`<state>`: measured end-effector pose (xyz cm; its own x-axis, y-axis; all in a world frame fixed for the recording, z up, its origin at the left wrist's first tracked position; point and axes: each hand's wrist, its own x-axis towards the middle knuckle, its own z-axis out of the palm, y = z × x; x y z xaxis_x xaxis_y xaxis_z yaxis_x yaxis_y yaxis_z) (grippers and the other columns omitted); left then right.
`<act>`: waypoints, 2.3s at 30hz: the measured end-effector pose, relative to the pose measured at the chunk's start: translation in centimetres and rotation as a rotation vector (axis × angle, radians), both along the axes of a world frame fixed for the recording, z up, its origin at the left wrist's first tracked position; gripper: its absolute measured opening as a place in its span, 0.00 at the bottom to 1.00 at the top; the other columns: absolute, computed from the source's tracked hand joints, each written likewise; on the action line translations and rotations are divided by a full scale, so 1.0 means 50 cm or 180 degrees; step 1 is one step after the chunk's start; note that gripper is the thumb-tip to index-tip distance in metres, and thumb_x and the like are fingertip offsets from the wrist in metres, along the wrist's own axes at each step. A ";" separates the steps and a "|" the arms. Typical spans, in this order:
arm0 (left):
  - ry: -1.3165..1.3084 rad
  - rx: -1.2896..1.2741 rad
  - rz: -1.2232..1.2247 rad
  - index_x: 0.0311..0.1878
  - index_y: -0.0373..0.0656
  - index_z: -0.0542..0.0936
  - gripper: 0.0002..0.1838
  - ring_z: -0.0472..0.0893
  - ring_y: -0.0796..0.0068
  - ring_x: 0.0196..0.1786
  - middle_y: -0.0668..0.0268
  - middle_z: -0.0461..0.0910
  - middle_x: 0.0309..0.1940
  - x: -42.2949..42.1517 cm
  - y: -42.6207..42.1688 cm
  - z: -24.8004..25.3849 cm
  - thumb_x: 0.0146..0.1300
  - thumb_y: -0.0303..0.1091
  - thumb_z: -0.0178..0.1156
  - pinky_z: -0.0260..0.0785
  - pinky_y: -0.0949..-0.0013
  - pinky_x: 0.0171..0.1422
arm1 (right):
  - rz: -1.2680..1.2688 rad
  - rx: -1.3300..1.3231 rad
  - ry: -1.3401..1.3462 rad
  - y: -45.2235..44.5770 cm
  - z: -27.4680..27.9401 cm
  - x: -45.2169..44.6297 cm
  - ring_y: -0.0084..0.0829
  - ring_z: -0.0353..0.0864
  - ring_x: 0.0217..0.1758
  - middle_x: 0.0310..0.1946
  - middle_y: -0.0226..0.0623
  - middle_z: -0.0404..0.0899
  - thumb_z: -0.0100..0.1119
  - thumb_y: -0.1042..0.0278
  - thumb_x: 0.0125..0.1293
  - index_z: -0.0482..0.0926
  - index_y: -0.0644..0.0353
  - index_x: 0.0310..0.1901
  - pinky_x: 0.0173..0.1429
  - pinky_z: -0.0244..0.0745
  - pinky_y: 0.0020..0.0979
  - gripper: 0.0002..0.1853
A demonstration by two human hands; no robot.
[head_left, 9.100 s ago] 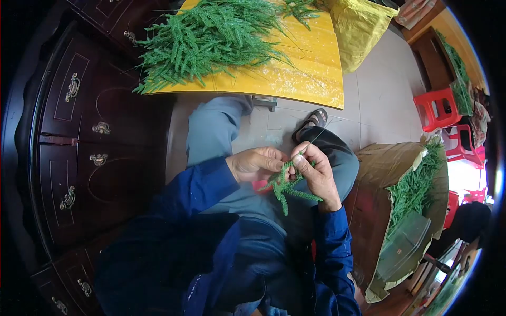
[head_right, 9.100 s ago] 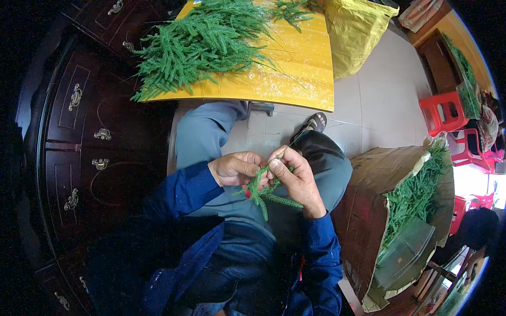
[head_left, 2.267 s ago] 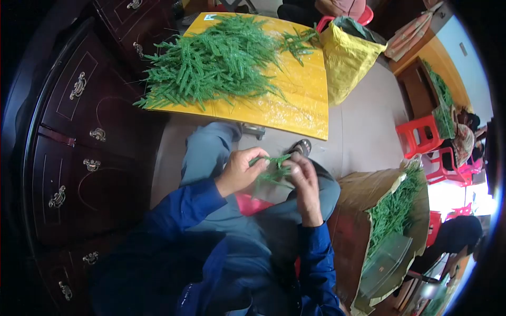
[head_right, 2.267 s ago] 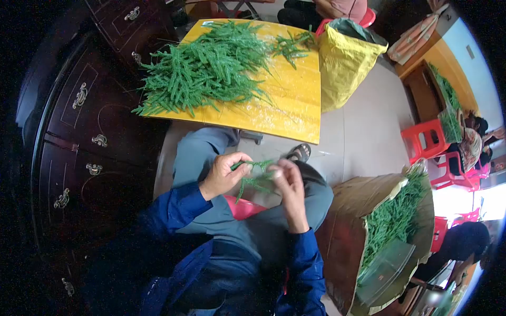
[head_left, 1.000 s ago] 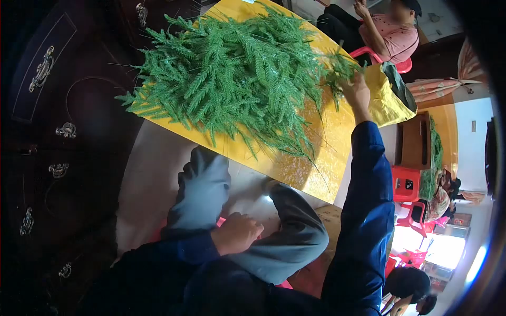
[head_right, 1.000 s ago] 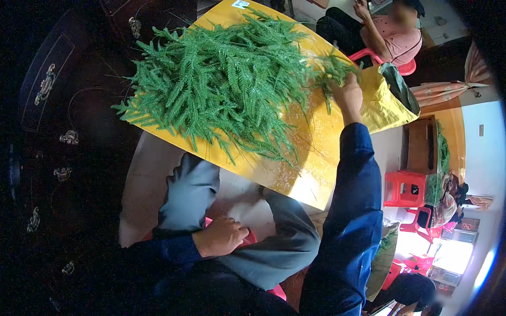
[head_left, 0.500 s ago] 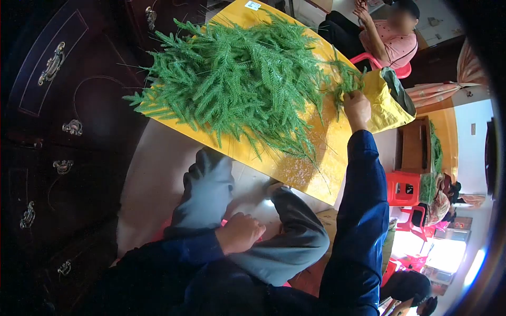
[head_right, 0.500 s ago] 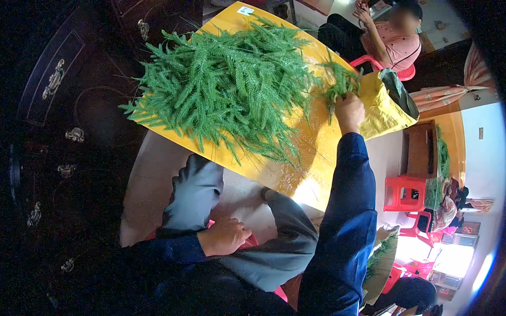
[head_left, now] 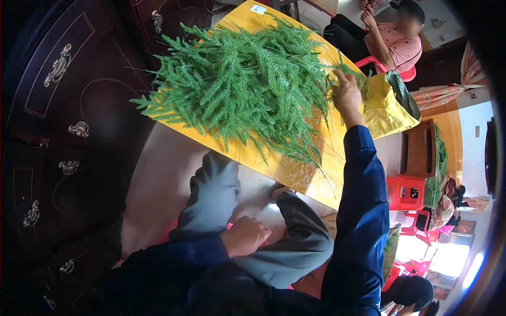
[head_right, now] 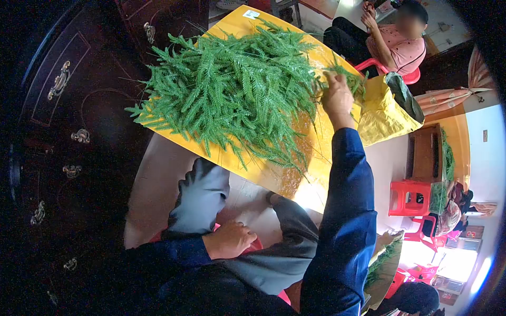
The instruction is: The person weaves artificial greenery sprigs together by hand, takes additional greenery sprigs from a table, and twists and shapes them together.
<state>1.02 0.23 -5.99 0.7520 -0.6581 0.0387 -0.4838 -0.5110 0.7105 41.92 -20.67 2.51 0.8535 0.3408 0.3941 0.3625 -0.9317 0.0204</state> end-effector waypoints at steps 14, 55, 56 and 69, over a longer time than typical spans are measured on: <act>0.0270 0.0078 -0.0199 0.32 0.43 0.77 0.07 0.82 0.51 0.37 0.54 0.81 0.30 0.006 0.002 0.000 0.60 0.36 0.57 0.72 0.51 0.46 | -0.0311 0.0145 -0.0468 -0.016 0.181 -0.088 0.49 0.84 0.38 0.33 0.43 0.84 0.62 0.57 0.60 0.85 0.48 0.36 0.41 0.79 0.47 0.08; 0.2931 -0.4309 0.0954 0.56 0.41 0.79 0.13 0.81 0.77 0.38 0.67 0.82 0.39 0.072 0.026 0.110 0.74 0.37 0.56 0.77 0.69 0.49 | -0.0603 0.3618 -0.0020 -0.012 -0.048 -0.870 0.26 0.85 0.40 0.38 0.39 0.84 0.60 0.77 0.67 0.75 0.65 0.51 0.45 0.79 0.27 0.12; 0.2993 -0.4287 0.0955 0.56 0.41 0.79 0.14 0.81 0.77 0.38 0.67 0.82 0.39 0.072 0.029 0.109 0.74 0.37 0.56 0.77 0.69 0.49 | -0.0491 0.3619 0.0325 -0.016 -0.068 -0.876 0.25 0.84 0.40 0.38 0.38 0.84 0.60 0.77 0.67 0.75 0.65 0.50 0.44 0.78 0.26 0.11; 0.1918 -0.3141 0.0625 0.53 0.37 0.80 0.13 0.81 0.77 0.38 0.63 0.83 0.39 0.034 0.022 0.127 0.72 0.35 0.59 0.76 0.70 0.49 | -0.0022 0.7267 0.1935 -0.034 -0.058 -0.888 0.28 0.84 0.44 0.46 0.34 0.81 0.53 0.63 0.76 0.67 0.55 0.64 0.50 0.79 0.29 0.19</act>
<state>2.74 1.32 0.36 0.9083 -0.4124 0.0703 0.0923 0.3613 0.9279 -2.48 -22.35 -0.40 0.9719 -0.1105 -0.2080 -0.0734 0.6971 -0.7132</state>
